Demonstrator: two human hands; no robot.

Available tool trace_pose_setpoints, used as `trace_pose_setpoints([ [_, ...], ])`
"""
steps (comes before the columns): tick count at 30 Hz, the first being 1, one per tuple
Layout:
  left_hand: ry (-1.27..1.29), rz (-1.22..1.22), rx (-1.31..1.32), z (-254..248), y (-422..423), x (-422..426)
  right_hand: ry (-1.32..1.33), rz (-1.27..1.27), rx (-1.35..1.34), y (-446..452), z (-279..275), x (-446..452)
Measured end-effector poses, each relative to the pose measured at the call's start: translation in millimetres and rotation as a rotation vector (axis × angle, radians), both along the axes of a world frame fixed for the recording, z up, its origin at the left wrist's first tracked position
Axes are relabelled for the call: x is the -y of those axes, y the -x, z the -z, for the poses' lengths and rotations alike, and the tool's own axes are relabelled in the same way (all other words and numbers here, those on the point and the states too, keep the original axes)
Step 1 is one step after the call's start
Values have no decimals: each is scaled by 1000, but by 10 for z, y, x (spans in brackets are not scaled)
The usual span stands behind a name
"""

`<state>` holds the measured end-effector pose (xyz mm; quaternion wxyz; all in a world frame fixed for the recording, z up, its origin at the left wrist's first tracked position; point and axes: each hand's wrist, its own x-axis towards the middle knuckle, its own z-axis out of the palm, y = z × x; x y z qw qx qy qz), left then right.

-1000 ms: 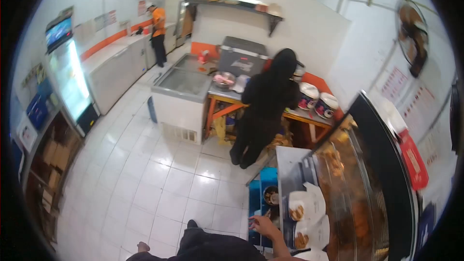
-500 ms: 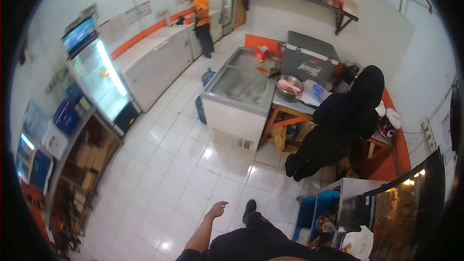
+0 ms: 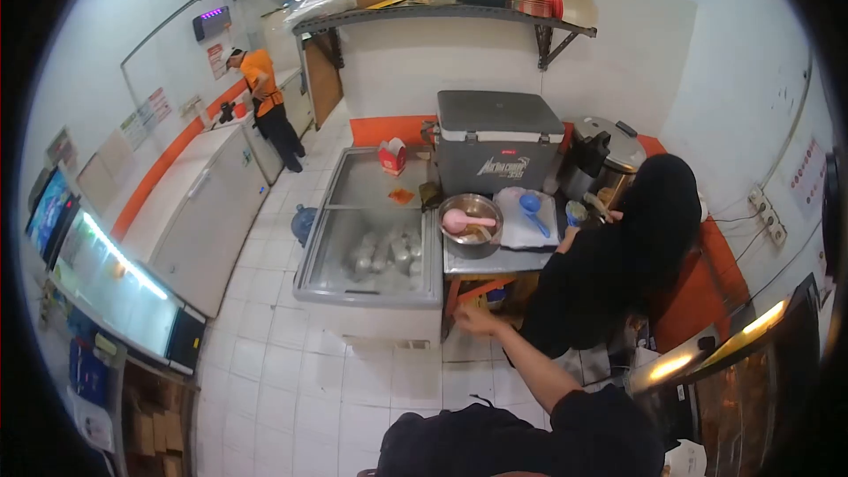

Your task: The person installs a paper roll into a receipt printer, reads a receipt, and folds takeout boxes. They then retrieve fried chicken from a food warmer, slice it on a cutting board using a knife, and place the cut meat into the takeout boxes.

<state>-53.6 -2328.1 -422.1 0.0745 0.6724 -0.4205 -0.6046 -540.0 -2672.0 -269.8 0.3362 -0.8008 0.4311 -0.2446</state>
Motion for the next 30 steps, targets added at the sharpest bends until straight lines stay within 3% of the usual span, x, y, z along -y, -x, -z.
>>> trace_pose_setpoints([
  [1,46,5,-1,-35,71,409,-148,178,32,-194,-895,321],
  [3,185,13,-35,-166,253,1408,160,201,49,-208,-1907,1212],
  [5,342,46,-82,-497,518,2427,188,324,222,-222,-3110,1759],
  [8,600,128,-177,-1168,961,3971,625,443,88,69,-4369,2550],
  [13,963,231,-323,-2512,1659,6248,969,750,-53,847,-5822,3689],
  [16,1123,252,-379,-3263,2100,7340,1079,1026,-168,1399,-6488,4073],
  [20,1266,215,-411,-4014,2678,8494,1165,1110,-395,1995,-6945,4436],
  [27,1334,112,-330,-4471,3416,9814,1040,1085,-809,2240,-7181,5059],
  [30,1330,86,-277,-4491,3597,10155,908,1251,-801,2004,-7276,5061],
])
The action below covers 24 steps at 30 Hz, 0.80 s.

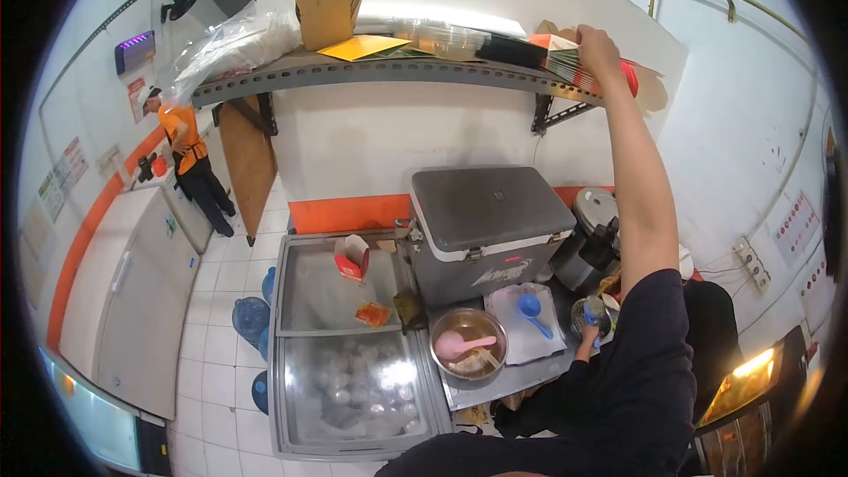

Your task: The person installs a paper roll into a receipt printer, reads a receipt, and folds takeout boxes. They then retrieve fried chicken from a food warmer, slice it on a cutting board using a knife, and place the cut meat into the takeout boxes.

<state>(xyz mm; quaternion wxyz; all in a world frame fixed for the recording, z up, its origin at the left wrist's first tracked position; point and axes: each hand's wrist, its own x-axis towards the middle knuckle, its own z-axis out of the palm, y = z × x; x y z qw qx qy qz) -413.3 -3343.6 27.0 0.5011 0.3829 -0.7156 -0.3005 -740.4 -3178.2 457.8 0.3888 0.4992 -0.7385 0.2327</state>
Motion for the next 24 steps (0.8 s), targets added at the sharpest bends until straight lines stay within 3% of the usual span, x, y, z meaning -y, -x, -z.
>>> trace_pose_setpoints([
  [3,-15,-42,24,33,165,262,-55,56,-414,220,-17,230],
  [6,-32,-74,45,78,303,446,-148,125,-581,425,47,431],
  [9,-42,-99,61,89,413,603,-282,210,-426,342,119,450],
  [15,-64,-128,75,184,547,714,-303,361,-551,218,226,361],
  [18,-63,-138,68,191,535,698,-143,474,-585,173,176,363],
  [21,-43,-134,51,229,469,544,313,301,-647,213,230,356],
  [24,14,-101,-1,284,319,179,753,-300,-392,-423,365,-210],
])
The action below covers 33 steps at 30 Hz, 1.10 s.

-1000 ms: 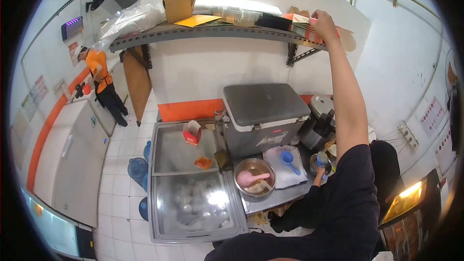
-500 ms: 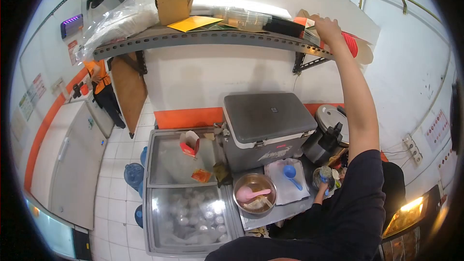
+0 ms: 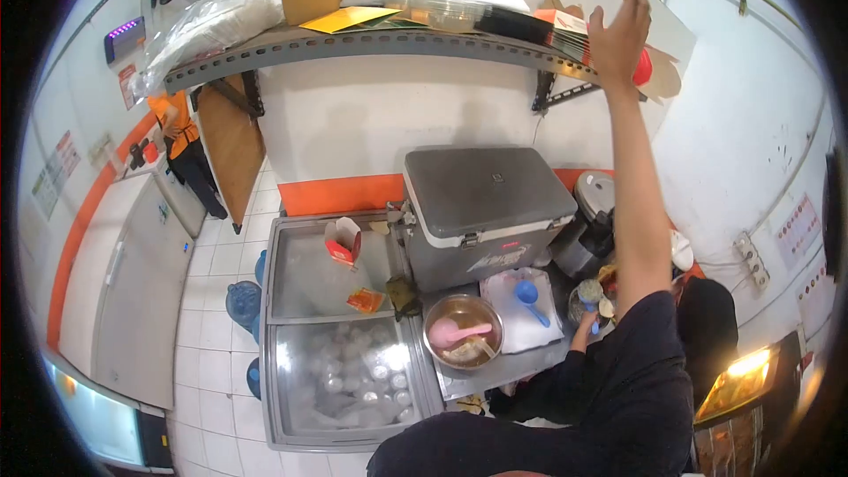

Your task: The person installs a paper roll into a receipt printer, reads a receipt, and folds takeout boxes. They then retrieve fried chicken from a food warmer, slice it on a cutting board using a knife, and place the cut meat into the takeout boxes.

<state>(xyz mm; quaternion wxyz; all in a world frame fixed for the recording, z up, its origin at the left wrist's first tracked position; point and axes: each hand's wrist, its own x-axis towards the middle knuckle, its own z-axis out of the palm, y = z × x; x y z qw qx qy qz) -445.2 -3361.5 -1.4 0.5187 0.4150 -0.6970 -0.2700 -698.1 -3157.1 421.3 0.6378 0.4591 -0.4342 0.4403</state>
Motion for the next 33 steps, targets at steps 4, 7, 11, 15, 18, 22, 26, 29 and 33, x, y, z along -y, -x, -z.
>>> trace_pose_setpoints([
  [4,47,156,-34,439,-346,-1026,-44,-643,403,-1096,1060,-1066],
  [7,-53,349,13,1094,-731,-1986,-728,-1021,363,-1603,2244,-1993],
  [11,-336,646,235,2177,-1433,-3211,-1353,-1288,647,-1828,3582,-2849],
  [15,-634,921,561,2968,-2312,-4056,-1396,-1106,1231,-1999,4501,-3973],
  [18,-740,1108,811,3254,-2723,-4416,-1315,-675,1359,-2202,4636,-4896],
  [22,-612,1353,1054,3503,-2697,-4723,-1150,-198,1432,-2537,4865,-5909],
  [26,-174,1607,1080,3653,-2024,-5361,-1161,-124,1670,-2943,4710,-7084],
  [29,-349,1845,855,1963,-1141,-7238,-966,-82,1560,-3213,4985,-7965],
  [33,-77,2117,848,1696,-466,-8901,-681,153,1544,-3579,5037,-9302],
])
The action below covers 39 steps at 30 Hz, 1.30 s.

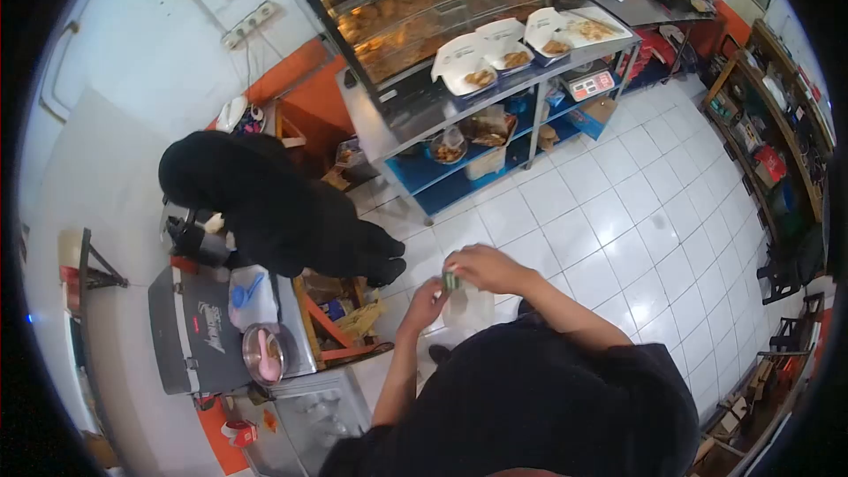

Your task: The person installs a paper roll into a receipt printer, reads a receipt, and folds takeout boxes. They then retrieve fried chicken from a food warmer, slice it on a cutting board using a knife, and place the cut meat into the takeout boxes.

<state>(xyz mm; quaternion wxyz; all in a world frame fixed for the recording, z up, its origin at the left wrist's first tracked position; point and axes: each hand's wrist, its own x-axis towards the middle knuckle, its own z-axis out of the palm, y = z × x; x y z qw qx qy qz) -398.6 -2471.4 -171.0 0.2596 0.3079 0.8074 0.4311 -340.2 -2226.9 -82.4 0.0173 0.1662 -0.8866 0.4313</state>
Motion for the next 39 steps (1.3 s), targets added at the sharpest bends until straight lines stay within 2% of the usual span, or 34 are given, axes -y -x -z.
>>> trace_pose_setpoints([
  [1,-22,11,-42,149,131,-327,141,88,-17,-192,-167,-333],
  [3,-104,-26,-154,385,322,-911,-59,359,-304,-489,-238,-1019],
  [4,-159,-80,-218,476,436,-1116,-37,456,-191,-667,-265,-1345],
  [6,12,-274,7,641,761,-1437,31,648,17,-1119,-174,-1955],
  [7,-53,-311,-93,716,931,-1566,79,748,109,-1364,-58,-2250],
  [9,-212,-619,212,1048,1390,-1784,-11,863,224,-1825,194,-2772],
  [11,-265,-781,212,1703,2169,-1895,-12,940,336,-2184,477,-3148],
  [12,-286,-859,215,1857,2469,-1914,0,982,451,-2227,480,-3258],
  [13,-396,-962,363,1815,2738,-1984,10,1027,569,-2248,460,-3376],
  [14,-510,-1060,519,1790,2996,-2104,16,999,598,-2222,506,-3513],
  [16,-664,-1092,478,1685,3350,-2311,14,952,653,-2069,602,-3834],
  [18,-558,-1184,320,1480,3619,-2588,1,944,692,-1770,714,-4184],
  [20,-462,-1177,273,1637,4071,-2656,-52,923,692,-1401,744,-4542],
  [22,-445,-1278,225,1839,4440,-2799,-123,910,695,-1075,806,-4959],
  [24,-603,-1380,182,2296,4805,-2878,-181,923,704,-726,679,-5371],
  [26,-661,-1253,270,2021,4697,-3116,-54,993,687,-340,350,-5686],
  [28,-839,-1122,354,2299,4747,-3156,-38,980,606,-139,374,-6142],
  [29,-689,-1164,290,2429,4835,-3142,-6,985,574,-79,499,-6321],
  [30,-523,-1195,213,2535,4877,-3086,-124,978,541,-73,759,-6553],
  [31,-478,-1221,50,2600,4806,-3048,-78,981,578,74,576,-6638],
  [33,-508,-1299,42,2469,4693,-3110,-44,925,584,366,591,-6978],
  [34,-569,-1367,203,2258,4539,-3124,-60,853,523,521,622,-7170],
  [35,-557,-1433,152,2207,4350,-3166,-62,779,491,688,717,-7404],
  [36,-542,-1498,101,2131,4151,-3220,1,734,663,967,514,-7597],
  [38,-1033,-1013,347,2514,3810,-2878,-135,638,595,1479,573,-8060],
  [39,-266,-1453,219,2220,3519,-3253,-137,566,448,1726,717,-8349],
])
